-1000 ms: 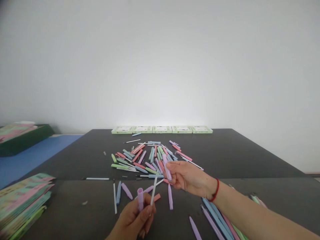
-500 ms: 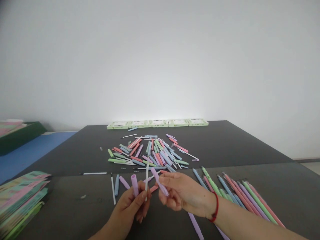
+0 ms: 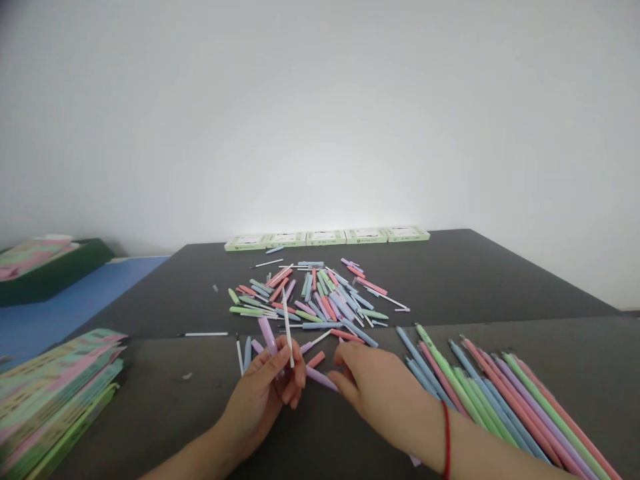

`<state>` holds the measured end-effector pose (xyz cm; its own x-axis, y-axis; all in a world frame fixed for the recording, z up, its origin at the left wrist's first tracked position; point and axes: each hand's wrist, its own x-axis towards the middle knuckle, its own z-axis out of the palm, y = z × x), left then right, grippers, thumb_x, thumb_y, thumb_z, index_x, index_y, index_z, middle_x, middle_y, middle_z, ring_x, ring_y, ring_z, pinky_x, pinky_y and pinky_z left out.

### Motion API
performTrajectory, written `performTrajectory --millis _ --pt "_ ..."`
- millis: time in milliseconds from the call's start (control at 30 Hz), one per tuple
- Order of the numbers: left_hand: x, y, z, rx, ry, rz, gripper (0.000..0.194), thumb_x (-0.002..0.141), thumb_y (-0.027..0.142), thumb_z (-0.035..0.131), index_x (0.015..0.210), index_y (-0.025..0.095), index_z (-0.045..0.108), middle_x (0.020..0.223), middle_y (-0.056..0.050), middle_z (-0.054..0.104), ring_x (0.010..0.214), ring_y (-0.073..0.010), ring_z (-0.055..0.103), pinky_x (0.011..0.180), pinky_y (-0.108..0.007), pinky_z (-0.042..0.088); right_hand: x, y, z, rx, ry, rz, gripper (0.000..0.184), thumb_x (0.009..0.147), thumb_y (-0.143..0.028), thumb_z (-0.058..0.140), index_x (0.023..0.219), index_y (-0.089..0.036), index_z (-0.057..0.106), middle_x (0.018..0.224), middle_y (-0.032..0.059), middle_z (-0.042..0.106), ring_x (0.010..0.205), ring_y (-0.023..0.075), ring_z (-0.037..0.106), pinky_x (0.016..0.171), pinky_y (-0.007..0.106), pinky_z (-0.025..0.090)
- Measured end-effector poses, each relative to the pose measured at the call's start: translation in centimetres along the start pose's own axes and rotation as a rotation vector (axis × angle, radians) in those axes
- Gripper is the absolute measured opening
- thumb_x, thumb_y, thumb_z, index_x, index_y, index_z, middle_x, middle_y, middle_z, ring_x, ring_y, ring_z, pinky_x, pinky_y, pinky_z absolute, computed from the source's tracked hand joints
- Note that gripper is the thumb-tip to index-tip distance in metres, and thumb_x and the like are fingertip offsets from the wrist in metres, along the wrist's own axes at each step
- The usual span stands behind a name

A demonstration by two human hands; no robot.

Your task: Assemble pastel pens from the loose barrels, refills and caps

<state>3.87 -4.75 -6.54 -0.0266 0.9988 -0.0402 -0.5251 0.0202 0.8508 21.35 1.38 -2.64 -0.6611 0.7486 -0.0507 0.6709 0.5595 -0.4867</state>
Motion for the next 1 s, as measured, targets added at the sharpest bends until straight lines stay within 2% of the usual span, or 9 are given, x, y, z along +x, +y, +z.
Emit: performTrajectory --millis 100,167,233,333,467,600,700,833,1000 --pt "-0.5 -0.1 -0.1 0.219 -0.125 -0.009 0.026 0.089 0.039 0.051 0.079 0.015 0.053 0.061 0.0 0.058 0.044 -0.0078 0.04 0.045 -0.02 0.033 -0.4 -0.7 -1.2 0.221 0.064 -0.009 0.015 0.089 -0.033 0.051 0.096 -0.022 0.059 0.079 0.002 0.064 0.069 0.0182 0.058 0.062 0.027 0.039" --pt "-0.9 -0.1 0.0 0.458 -0.237 0.004 0.031 0.091 0.04 0.048 0.076 0.014 0.056 0.06 0.001 0.054 0.047 -0.0086 0.04 0.049 -0.021 0.033 -0.9 -1.3 -1.4 0.457 0.019 -0.066 0.017 0.091 -0.032 0.049 0.102 -0.023 0.058 0.077 0.0003 0.065 0.069 0.0166 0.059 0.063 0.025 0.042" --pt "-1.4 0.1 0.2 0.68 -0.333 0.04 0.037 0.094 0.039 0.042 0.073 0.014 0.06 0.06 0.002 0.049 0.053 -0.0098 0.041 0.056 -0.023 0.034 -1.4 -1.9 -1.3 0.633 -0.026 -0.151 0.016 0.093 -0.03 0.045 0.095 -0.023 0.06 0.076 -0.0004 0.065 0.07 0.0155 0.06 0.065 0.024 0.044" --pt "-1.8 0.3 0.6 0.861 -0.399 0.118 0.039 0.095 0.038 0.037 0.073 0.016 0.06 0.066 0.0 0.05 0.064 -0.0128 0.047 0.065 -0.024 0.036 -2.2 -1.9 -1.1 0.637 0.03 -0.179 0.024 0.094 -0.031 0.045 0.079 -0.022 0.061 0.075 0.0001 0.064 0.069 0.0149 0.058 0.065 0.024 0.044" --pt "-1.9 0.3 0.9 0.944 -0.372 0.099 0.029 0.096 0.036 0.035 0.084 0.018 0.053 0.065 0.003 0.046 0.059 -0.0126 0.042 0.06 -0.023 0.033 -3.1 -1.0 -2.0 0.586 0.258 -0.088 0.024 0.096 -0.037 0.041 0.087 -0.023 0.059 0.063 -0.0025 0.056 0.053 0.0119 0.05 0.05 0.023 0.038" --pt "-1.8 0.4 0.9 1.037 -0.373 0.067 0.03 0.096 0.037 0.033 0.073 0.02 0.043 0.064 0.004 0.037 0.059 -0.0128 0.035 0.057 -0.023 0.029 -3.9 -0.7 -3.2 0.609 0.412 -0.102 0.023 0.097 -0.036 0.038 0.091 -0.025 0.057 0.058 -0.0038 0.052 0.047 0.0107 0.047 0.046 0.022 0.037" --pt "-1.7 0.5 0.9 1.067 -0.401 0.056 0.028 0.095 0.036 0.034 0.073 0.02 0.042 0.065 0.004 0.037 0.06 -0.0128 0.034 0.056 -0.022 0.029 -4.2 -0.9 -3.1 0.551 0.385 -0.155 0.021 0.098 -0.033 0.038 0.092 -0.026 0.057 0.062 -0.0034 0.054 0.051 0.0107 0.05 0.049 0.022 0.038" --pt "-1.7 0.3 0.8 1.069 -0.384 0.09 0.025 0.093 0.034 0.038 0.078 0.019 0.051 0.066 0.002 0.044 0.06 -0.0139 0.04 0.059 -0.023 0.032 -3.7 -1.4 -2.4 0.503 0.257 -0.146 0.02 0.097 -0.031 0.04 0.091 -0.026 0.059 0.066 -0.0028 0.057 0.056 0.0113 0.052 0.053 0.021 0.041" --pt "-1.9 -0.2 0.4 0.972 -0.305 0.199 0.021 0.09 0.035 0.046 0.089 0.021 0.062 0.069 -0.002 0.055 0.066 -0.0196 0.05 0.066 -0.027 0.038 -2.5 -2.0 -1.5 0.555 0.074 -0.232 0.018 0.093 -0.026 0.049 0.092 -0.025 0.067 0.087 0.0011 0.066 0.078 0.0148 0.061 0.073 0.024 0.046"
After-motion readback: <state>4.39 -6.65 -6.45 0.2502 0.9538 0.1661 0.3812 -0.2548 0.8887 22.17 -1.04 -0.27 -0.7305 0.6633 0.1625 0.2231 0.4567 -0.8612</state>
